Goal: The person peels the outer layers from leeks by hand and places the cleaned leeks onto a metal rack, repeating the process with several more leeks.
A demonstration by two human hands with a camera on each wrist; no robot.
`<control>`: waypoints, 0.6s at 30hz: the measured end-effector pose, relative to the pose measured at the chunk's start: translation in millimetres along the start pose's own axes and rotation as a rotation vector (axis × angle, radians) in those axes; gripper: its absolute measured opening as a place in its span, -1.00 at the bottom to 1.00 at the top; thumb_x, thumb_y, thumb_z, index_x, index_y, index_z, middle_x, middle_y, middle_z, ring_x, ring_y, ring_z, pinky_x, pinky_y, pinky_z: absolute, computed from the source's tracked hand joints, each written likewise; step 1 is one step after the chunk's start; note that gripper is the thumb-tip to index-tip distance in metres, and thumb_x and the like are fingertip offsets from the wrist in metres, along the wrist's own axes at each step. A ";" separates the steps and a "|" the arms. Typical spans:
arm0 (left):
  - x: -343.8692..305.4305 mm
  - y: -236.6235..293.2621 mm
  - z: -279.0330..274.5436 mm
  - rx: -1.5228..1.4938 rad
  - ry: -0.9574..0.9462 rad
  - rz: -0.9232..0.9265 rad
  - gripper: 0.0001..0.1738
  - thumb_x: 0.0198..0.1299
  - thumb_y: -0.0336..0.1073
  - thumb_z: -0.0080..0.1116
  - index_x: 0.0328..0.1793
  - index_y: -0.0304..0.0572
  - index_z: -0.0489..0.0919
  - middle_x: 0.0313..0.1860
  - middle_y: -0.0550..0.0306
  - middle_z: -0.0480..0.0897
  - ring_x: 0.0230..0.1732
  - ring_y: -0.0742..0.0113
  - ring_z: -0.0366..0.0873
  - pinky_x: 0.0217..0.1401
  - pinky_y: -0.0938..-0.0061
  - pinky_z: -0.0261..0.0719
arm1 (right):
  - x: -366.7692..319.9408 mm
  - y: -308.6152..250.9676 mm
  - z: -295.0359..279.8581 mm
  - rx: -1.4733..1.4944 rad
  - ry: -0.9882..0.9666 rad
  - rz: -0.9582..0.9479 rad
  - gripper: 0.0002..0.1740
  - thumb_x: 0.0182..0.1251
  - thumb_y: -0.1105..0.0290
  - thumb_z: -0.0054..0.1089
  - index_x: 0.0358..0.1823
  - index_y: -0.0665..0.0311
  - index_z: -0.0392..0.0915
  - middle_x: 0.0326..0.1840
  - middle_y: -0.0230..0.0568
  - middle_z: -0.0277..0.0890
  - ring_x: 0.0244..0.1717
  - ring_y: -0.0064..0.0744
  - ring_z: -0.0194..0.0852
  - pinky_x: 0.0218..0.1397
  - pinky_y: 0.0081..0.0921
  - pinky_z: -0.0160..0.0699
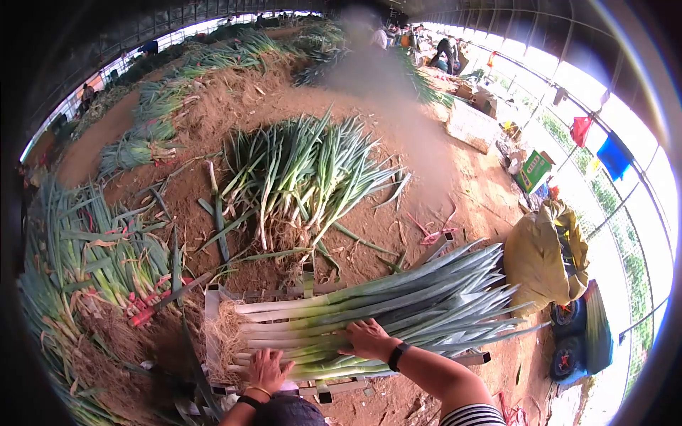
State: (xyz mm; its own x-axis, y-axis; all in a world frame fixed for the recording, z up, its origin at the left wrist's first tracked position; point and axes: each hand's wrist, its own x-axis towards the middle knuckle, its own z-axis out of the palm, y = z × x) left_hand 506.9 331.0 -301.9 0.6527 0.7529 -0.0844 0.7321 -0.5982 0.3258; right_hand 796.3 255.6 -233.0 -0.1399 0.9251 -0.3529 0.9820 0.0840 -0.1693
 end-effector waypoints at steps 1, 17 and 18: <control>-3.8 -0.2 1.3 0.007 0.005 0.009 -0.40 0.12 0.30 -0.05 0.00 0.00 0.55 -0.10 0.02 0.45 0.02 0.05 0.32 0.17 0.11 0.19 | -7.5 -3.3 2.3 0.028 0.015 0.004 -0.30 0.22 -0.28 -0.10 0.28 -0.07 0.31 0.03 -0.24 0.39 0.13 -0.22 0.32 0.20 -0.19 0.18; -3.2 -37.4 10.1 -0.154 -0.028 0.116 -0.35 0.19 0.23 -0.04 0.19 -0.12 0.42 0.12 -0.10 0.40 0.19 -0.06 0.28 0.26 0.09 0.21 | -12.8 -13.1 15.3 0.022 -0.005 0.121 -0.36 0.22 -0.30 -0.12 0.23 -0.18 0.38 0.11 -0.38 0.37 0.20 -0.31 0.25 0.17 -0.16 0.15; -8.8 -38.0 2.0 -0.259 0.057 0.177 -0.39 0.22 0.15 0.01 0.20 -0.15 0.40 0.10 -0.13 0.40 0.19 -0.07 0.29 0.26 0.15 0.22 | -13.0 -11.8 17.3 0.028 -0.002 0.107 -0.36 0.22 -0.30 -0.12 0.23 -0.18 0.38 0.11 -0.38 0.37 0.20 -0.31 0.25 0.17 -0.16 0.15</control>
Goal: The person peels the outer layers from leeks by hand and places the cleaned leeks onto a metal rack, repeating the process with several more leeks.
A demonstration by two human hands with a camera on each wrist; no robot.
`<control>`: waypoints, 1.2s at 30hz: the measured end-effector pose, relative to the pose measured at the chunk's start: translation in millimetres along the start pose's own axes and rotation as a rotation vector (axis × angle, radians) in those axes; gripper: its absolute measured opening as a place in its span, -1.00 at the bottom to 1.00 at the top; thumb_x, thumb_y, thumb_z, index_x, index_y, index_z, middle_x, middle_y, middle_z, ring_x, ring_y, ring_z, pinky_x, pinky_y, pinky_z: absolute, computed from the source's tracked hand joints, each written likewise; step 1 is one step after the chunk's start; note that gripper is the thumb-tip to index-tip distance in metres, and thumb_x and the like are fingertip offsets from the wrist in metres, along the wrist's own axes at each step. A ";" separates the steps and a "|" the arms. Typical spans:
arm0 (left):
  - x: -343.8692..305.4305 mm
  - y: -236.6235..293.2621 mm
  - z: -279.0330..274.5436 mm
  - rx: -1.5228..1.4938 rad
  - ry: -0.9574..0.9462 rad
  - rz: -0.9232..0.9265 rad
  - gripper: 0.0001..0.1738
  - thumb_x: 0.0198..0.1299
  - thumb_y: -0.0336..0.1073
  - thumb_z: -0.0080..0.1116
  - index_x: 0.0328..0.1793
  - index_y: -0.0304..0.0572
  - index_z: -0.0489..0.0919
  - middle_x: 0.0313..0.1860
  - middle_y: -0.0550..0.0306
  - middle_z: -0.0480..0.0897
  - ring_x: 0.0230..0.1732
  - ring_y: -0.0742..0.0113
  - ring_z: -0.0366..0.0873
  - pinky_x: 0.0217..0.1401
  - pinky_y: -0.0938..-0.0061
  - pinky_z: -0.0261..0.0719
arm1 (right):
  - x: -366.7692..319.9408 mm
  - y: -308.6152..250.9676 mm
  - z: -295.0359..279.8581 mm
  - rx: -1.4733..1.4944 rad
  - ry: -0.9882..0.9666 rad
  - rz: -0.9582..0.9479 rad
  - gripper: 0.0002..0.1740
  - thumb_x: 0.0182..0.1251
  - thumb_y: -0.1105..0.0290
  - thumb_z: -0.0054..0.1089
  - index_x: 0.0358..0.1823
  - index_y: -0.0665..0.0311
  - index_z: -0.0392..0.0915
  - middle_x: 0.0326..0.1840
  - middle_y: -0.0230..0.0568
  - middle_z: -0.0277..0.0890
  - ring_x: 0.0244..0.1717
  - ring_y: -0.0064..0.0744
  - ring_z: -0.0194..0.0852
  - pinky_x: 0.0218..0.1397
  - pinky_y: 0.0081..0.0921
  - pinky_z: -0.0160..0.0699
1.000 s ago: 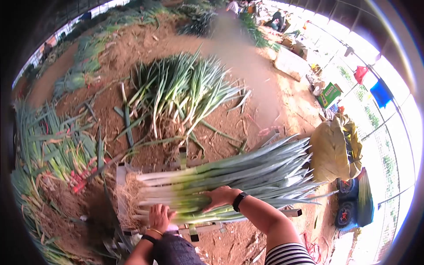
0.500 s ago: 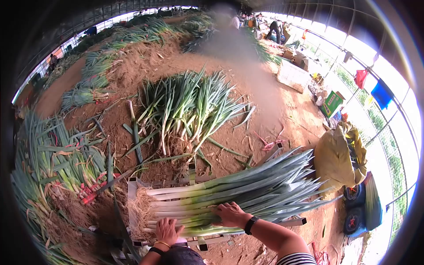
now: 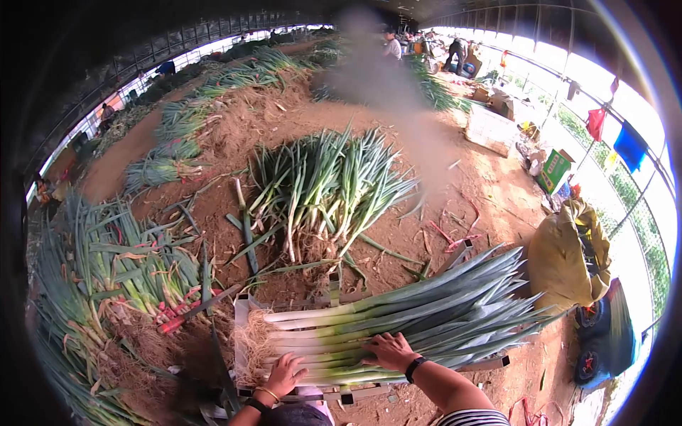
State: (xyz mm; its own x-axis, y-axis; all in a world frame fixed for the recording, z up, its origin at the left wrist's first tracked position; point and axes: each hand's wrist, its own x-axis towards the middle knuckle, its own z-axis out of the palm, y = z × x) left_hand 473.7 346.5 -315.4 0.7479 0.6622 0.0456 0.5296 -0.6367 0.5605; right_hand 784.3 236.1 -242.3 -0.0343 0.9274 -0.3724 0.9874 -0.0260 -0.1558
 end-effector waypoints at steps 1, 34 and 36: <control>-3.1 2.6 -7.2 -0.130 -0.072 0.028 -0.50 0.31 -0.03 0.01 0.23 -0.21 0.37 0.13 -0.08 0.43 0.21 0.04 0.35 0.28 0.27 0.26 | -0.5 1.6 2.9 -0.010 0.029 -0.008 -0.37 0.22 -0.30 -0.13 0.23 -0.18 0.39 0.11 -0.36 0.38 0.20 -0.30 0.26 0.15 -0.16 0.16; -429.2 -94.4 -94.6 -0.312 -0.157 -0.779 -0.57 0.32 -0.09 0.00 0.08 -0.32 0.53 -0.11 -0.15 0.59 -0.14 0.14 0.53 -0.07 0.22 0.50 | -18.4 -33.2 47.0 -0.027 0.486 0.117 -0.38 0.27 -0.02 0.00 0.31 0.05 0.24 0.30 -0.29 0.27 0.38 -0.26 0.08 0.43 -0.08 -0.18; -436.9 -98.9 -106.5 -0.327 -0.116 -0.804 -0.57 0.32 -0.09 0.00 0.07 -0.31 0.53 -0.11 -0.15 0.59 -0.14 0.15 0.53 -0.08 0.22 0.50 | -15.9 -32.3 47.7 -0.026 0.481 0.124 -0.37 0.26 -0.01 0.01 0.32 0.04 0.23 0.31 -0.30 0.26 0.39 -0.26 0.05 0.43 -0.11 -0.19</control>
State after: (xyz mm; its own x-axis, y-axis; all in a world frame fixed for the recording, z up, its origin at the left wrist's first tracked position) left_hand 52.0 162.2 -302.6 0.2429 0.8063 -0.5394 0.7857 0.1626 0.5969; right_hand 745.6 204.4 -275.0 0.1525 0.9852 0.0785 0.9833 -0.1433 -0.1118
